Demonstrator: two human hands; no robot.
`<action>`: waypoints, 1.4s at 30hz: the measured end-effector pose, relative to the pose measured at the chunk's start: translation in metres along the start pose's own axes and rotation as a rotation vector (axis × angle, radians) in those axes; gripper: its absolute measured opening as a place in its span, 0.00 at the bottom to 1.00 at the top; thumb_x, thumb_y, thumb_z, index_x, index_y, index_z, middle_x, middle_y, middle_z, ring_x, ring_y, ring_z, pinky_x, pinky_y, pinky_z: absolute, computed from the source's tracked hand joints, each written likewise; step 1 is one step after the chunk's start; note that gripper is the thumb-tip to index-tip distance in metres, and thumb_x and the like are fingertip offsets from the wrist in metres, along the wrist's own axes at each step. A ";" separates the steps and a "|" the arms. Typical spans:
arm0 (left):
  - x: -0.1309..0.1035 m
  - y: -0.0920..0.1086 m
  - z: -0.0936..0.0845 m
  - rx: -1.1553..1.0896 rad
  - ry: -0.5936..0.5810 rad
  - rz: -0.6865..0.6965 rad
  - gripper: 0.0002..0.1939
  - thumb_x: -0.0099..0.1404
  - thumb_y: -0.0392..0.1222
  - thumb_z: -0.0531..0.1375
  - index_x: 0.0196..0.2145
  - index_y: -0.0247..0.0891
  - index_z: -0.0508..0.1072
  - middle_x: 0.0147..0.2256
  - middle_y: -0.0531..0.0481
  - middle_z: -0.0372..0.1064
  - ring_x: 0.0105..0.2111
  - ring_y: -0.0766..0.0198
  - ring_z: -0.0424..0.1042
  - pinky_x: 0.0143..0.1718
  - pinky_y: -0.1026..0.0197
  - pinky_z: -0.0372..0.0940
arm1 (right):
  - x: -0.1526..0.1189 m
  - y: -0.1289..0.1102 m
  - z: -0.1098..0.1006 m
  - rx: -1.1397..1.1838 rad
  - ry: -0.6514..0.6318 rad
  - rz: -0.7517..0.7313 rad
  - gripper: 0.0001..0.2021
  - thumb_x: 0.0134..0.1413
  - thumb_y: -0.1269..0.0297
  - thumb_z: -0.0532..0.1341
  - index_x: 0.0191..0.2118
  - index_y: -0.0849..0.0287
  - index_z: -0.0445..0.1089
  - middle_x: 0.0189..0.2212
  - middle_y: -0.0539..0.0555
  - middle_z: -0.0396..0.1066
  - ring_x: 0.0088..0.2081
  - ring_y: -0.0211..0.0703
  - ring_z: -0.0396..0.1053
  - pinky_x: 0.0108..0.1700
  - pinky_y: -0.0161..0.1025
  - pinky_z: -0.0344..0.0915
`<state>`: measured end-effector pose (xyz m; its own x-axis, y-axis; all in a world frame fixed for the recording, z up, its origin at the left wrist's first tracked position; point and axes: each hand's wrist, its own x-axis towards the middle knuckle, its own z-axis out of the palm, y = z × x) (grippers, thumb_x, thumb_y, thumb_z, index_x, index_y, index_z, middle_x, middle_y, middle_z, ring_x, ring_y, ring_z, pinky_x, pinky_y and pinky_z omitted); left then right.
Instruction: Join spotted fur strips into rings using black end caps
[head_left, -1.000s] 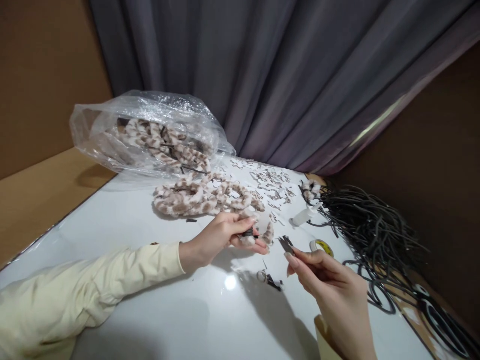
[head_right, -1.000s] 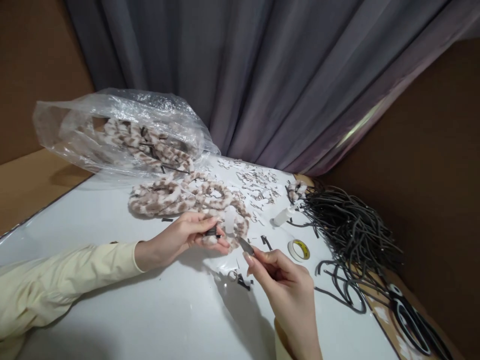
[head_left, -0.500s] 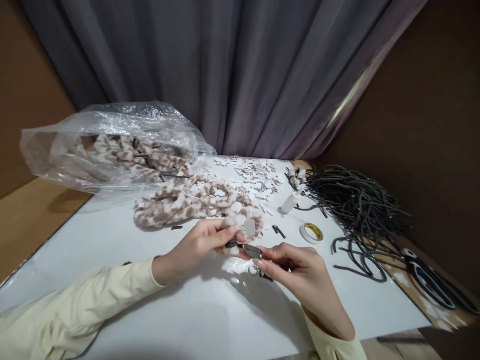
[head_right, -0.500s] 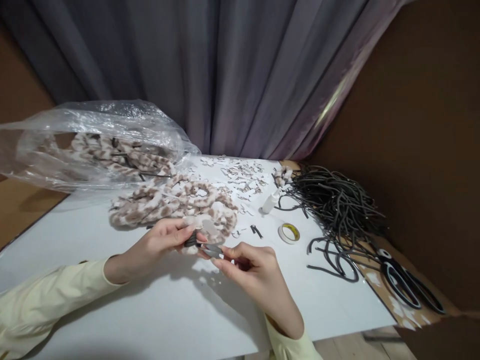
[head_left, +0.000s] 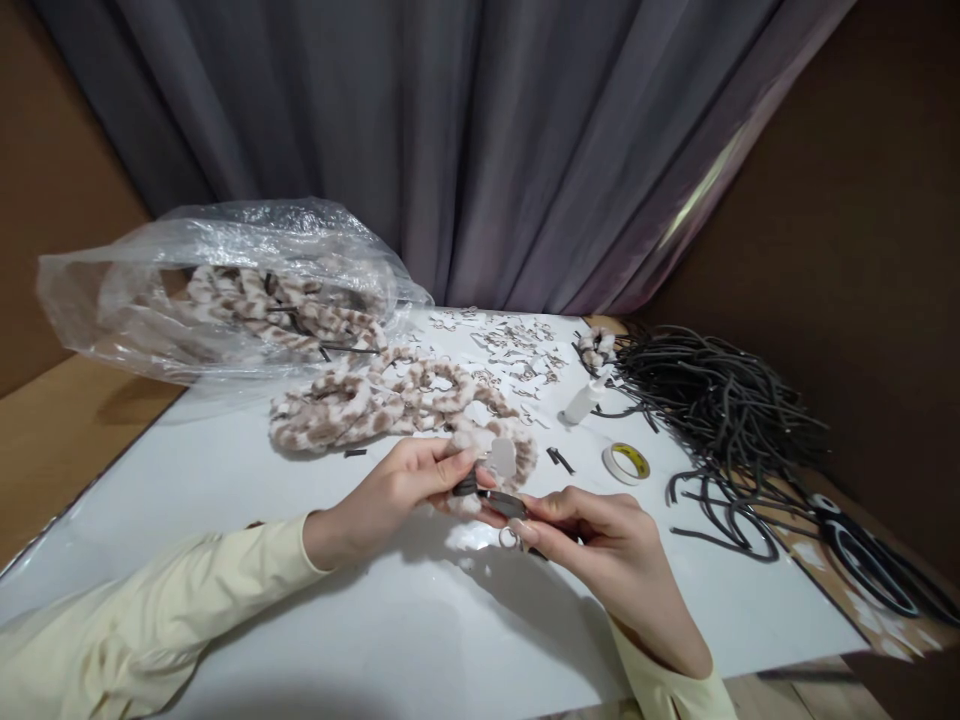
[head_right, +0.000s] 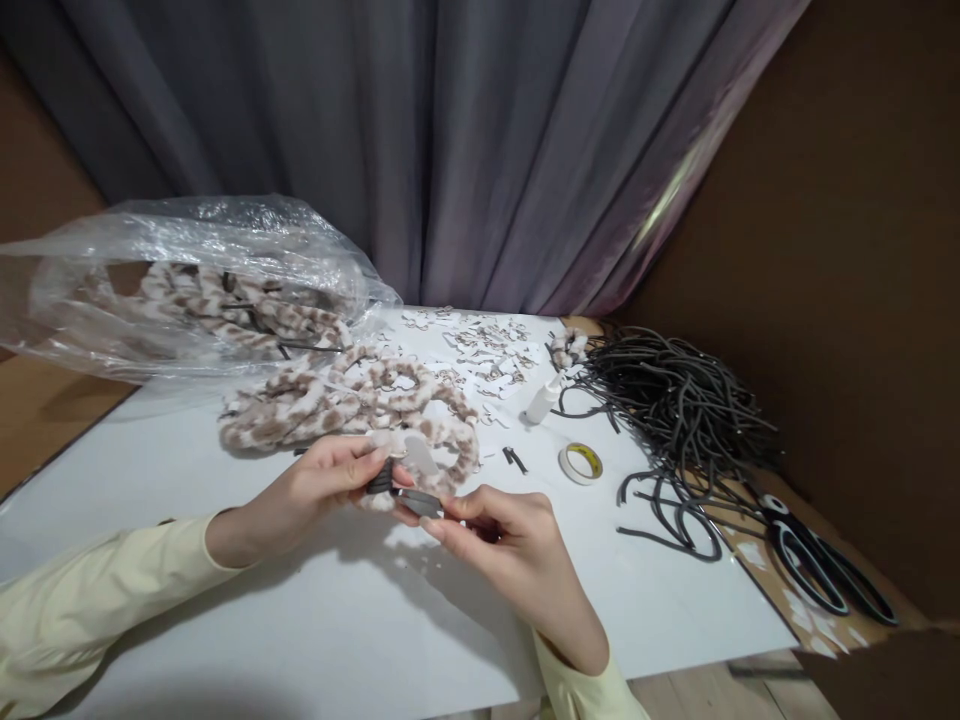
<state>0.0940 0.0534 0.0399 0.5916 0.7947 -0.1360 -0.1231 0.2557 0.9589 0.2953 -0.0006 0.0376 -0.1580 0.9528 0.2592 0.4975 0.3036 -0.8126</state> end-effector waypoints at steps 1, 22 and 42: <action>0.000 0.000 0.000 -0.006 -0.007 -0.002 0.17 0.60 0.52 0.59 0.32 0.34 0.75 0.26 0.50 0.70 0.25 0.69 0.64 0.27 0.67 0.54 | 0.000 -0.001 0.000 -0.003 0.002 -0.015 0.12 0.50 0.59 0.62 0.23 0.63 0.69 0.16 0.50 0.67 0.18 0.32 0.60 0.19 0.29 0.55; -0.004 0.007 0.013 -0.003 0.032 -0.006 0.18 0.63 0.53 0.55 0.29 0.35 0.73 0.26 0.52 0.71 0.25 0.69 0.68 0.32 0.68 0.64 | -0.014 -0.013 0.011 -0.430 0.180 -0.446 0.02 0.54 0.73 0.59 0.34 0.60 0.66 0.27 0.53 0.73 0.26 0.36 0.70 0.28 0.29 0.64; -0.005 0.007 0.015 0.060 0.152 0.062 0.18 0.62 0.53 0.55 0.32 0.33 0.73 0.30 0.50 0.73 0.27 0.69 0.69 0.28 0.70 0.63 | -0.015 -0.005 0.021 0.050 0.210 -0.006 0.10 0.50 0.64 0.62 0.21 0.62 0.70 0.14 0.48 0.63 0.16 0.29 0.52 0.17 0.28 0.51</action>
<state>0.1024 0.0429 0.0511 0.4561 0.8833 -0.1083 -0.1047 0.1741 0.9791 0.2772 -0.0165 0.0271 0.0226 0.9316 0.3627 0.4536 0.3137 -0.8341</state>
